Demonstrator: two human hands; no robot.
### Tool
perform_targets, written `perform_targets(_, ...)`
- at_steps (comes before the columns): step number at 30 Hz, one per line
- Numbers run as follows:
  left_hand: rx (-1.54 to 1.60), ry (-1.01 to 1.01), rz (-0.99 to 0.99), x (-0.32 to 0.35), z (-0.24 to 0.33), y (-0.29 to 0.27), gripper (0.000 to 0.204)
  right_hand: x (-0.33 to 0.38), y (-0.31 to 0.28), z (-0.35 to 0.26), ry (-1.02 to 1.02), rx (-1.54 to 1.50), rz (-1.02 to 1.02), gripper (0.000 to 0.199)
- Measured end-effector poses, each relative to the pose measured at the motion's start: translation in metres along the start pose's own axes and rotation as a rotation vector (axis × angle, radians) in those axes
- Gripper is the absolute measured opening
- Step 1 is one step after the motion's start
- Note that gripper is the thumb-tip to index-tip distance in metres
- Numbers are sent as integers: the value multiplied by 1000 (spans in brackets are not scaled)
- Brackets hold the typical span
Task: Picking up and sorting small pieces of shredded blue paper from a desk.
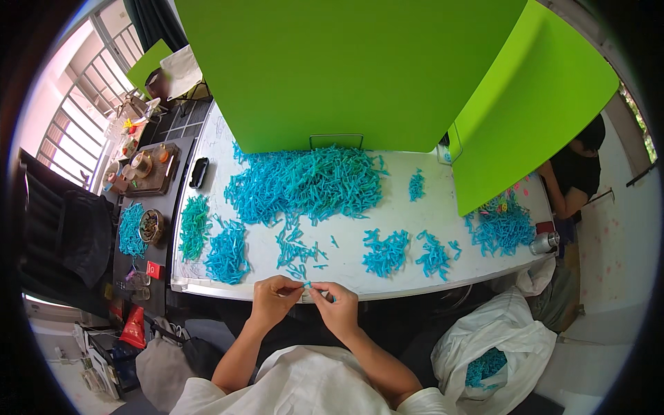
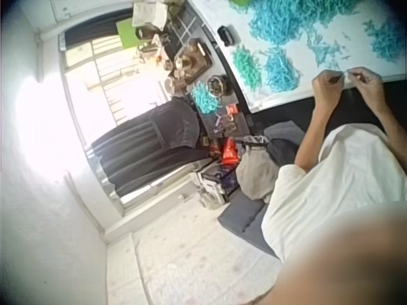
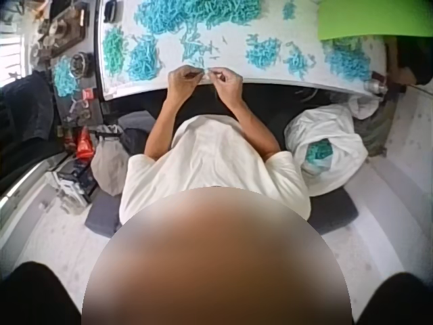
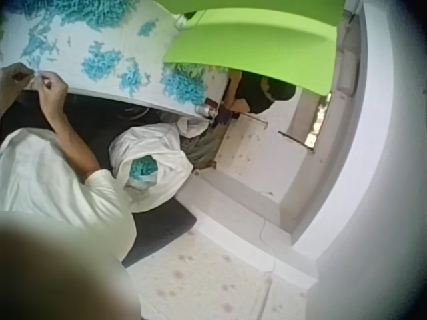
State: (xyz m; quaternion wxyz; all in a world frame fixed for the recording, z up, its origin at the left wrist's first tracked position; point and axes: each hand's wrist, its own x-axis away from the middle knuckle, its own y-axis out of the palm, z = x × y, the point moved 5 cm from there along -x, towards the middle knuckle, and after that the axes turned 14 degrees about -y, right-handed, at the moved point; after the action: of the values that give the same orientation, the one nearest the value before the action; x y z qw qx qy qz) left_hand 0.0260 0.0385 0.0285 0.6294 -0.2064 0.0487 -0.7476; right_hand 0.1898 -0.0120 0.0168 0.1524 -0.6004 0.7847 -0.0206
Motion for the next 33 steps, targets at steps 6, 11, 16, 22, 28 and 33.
perform_targets(6,-16,110,-108,-2,2,2,13,6,-1,8,-37,-78,-104,12)
perform_targets(11,61,-49,-143,-4,-3,1,12,-6,-49,25,120,138,11,12)
perform_targets(16,-245,36,158,-18,-11,-29,14,-28,-174,45,-34,661,442,10)
perform_targets(22,-537,343,170,-24,-6,-17,11,-31,-195,46,-50,690,520,16)
perform_targets(28,-633,367,117,-31,-19,-6,11,-6,-94,40,480,-123,-128,31)
perform_targets(33,-503,331,141,-28,-20,-15,14,17,-32,29,584,-660,-347,52)
